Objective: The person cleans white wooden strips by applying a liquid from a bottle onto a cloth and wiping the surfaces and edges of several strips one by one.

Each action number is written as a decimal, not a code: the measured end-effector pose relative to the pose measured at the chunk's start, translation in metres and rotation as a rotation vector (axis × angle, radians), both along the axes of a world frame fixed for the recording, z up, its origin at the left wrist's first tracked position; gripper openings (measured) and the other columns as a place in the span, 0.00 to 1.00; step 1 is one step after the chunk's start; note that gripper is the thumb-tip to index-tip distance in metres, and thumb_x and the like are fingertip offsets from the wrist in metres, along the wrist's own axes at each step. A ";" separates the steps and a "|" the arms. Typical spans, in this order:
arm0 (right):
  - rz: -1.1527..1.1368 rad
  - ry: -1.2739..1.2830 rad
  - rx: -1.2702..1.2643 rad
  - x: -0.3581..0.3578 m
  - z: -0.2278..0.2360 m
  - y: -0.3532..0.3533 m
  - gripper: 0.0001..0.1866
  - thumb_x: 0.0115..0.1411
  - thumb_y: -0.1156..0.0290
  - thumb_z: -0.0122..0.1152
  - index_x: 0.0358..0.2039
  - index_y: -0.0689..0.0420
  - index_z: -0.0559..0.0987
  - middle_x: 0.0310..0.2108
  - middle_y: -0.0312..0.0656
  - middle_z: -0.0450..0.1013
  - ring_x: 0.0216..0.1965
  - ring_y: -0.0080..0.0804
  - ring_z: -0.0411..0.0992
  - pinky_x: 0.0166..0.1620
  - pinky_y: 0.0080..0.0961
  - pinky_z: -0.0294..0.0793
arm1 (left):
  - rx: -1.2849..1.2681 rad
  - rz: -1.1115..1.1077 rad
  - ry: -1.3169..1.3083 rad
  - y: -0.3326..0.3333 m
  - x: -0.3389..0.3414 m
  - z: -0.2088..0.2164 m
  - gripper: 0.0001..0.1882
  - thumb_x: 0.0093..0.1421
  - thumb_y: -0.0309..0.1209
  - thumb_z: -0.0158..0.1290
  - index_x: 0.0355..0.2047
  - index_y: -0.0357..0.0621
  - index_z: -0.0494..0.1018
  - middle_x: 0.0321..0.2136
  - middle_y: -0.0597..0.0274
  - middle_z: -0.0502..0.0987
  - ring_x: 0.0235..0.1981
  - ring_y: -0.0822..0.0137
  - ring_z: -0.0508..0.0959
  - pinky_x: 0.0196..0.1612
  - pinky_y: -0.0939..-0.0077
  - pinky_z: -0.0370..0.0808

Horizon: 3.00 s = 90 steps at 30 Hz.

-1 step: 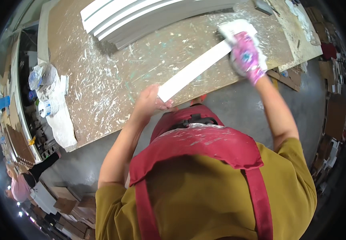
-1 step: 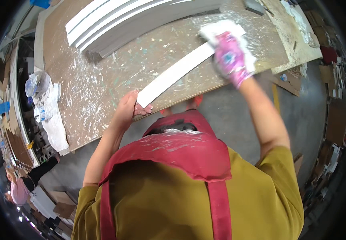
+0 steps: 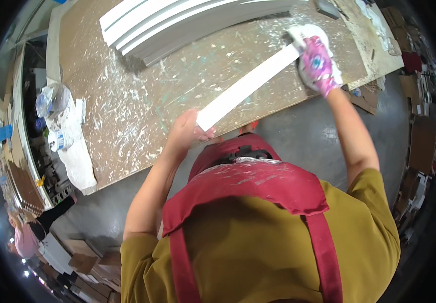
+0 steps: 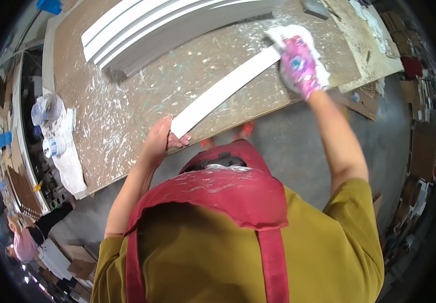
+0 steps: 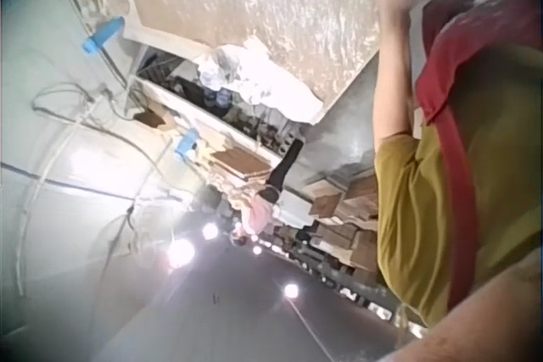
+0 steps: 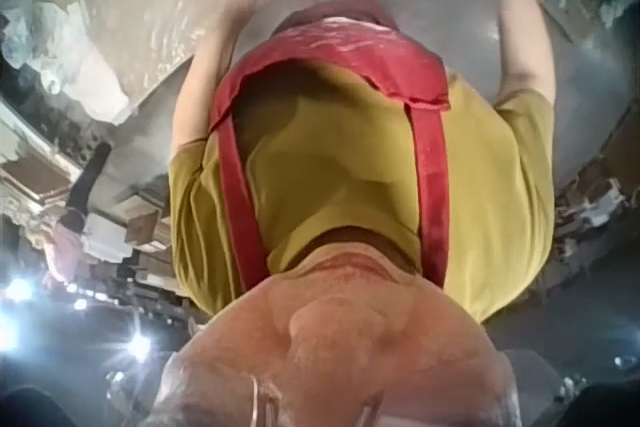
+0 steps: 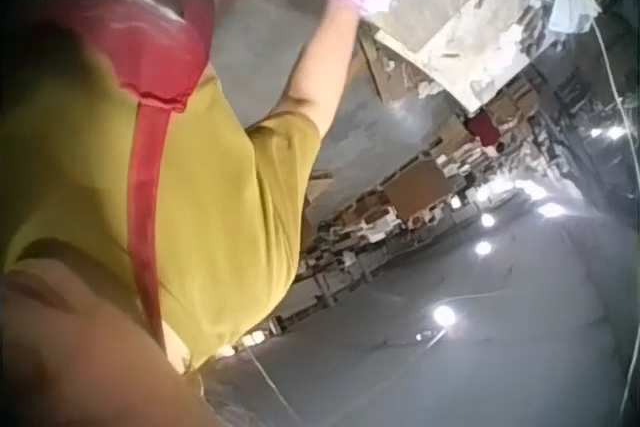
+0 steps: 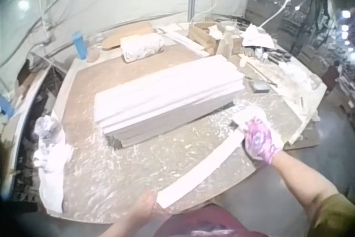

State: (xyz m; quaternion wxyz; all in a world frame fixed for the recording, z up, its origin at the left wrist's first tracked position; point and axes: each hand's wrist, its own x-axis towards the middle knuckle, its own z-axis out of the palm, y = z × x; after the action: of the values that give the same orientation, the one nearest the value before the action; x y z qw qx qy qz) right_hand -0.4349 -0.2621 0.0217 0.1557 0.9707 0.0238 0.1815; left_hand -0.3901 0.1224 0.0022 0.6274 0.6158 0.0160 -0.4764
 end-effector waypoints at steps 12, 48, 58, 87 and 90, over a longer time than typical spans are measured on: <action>-0.146 0.273 0.337 0.015 -0.007 0.079 0.06 0.53 0.72 0.47 0.30 0.57 0.72 0.25 0.44 0.71 0.29 0.37 0.73 0.32 0.34 0.75 | 0.089 0.043 -0.060 -0.006 -0.012 0.007 0.17 0.66 0.37 0.38 0.49 0.39 0.66 0.24 0.56 0.76 0.23 0.70 0.76 0.25 0.82 0.71; 1.043 0.684 0.380 0.110 0.009 0.229 0.08 0.51 0.72 0.55 0.33 0.55 0.73 0.33 0.43 0.70 0.34 0.44 0.71 0.37 0.36 0.75 | 0.245 -0.062 -1.486 -0.107 -0.032 -0.047 0.22 0.56 0.38 0.51 0.47 0.36 0.68 0.46 0.47 0.70 0.48 0.52 0.71 0.49 0.59 0.69; 1.060 0.786 0.224 0.102 -0.002 0.231 0.14 0.47 0.66 0.61 0.37 0.49 0.75 0.37 0.41 0.70 0.39 0.39 0.70 0.38 0.38 0.75 | -0.061 -0.221 -1.331 -0.116 -0.035 -0.075 0.20 0.60 0.30 0.38 0.50 0.35 0.66 0.51 0.47 0.68 0.54 0.53 0.67 0.58 0.58 0.61; 0.797 0.540 0.509 0.084 0.000 0.302 0.12 0.49 0.76 0.57 0.37 0.55 0.72 0.37 0.46 0.69 0.38 0.41 0.70 0.41 0.36 0.72 | 0.474 0.147 -1.026 0.097 0.026 -0.019 0.45 0.43 0.24 0.63 0.61 0.46 0.54 0.43 0.56 0.73 0.39 0.57 0.73 0.46 0.65 0.70; 0.681 0.511 0.400 0.063 0.002 0.243 0.06 0.43 0.74 0.60 0.25 0.55 0.74 0.33 0.43 0.70 0.34 0.40 0.71 0.37 0.36 0.72 | 0.312 0.186 -1.039 0.100 0.025 -0.029 0.46 0.43 0.26 0.64 0.62 0.45 0.53 0.43 0.52 0.73 0.40 0.57 0.73 0.45 0.64 0.70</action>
State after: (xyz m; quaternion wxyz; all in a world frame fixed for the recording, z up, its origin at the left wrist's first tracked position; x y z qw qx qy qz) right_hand -0.3720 -0.0195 0.0236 -0.1137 0.9322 0.3428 -0.0215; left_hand -0.3652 0.2224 -0.0266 0.4935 0.8516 -0.1711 -0.0442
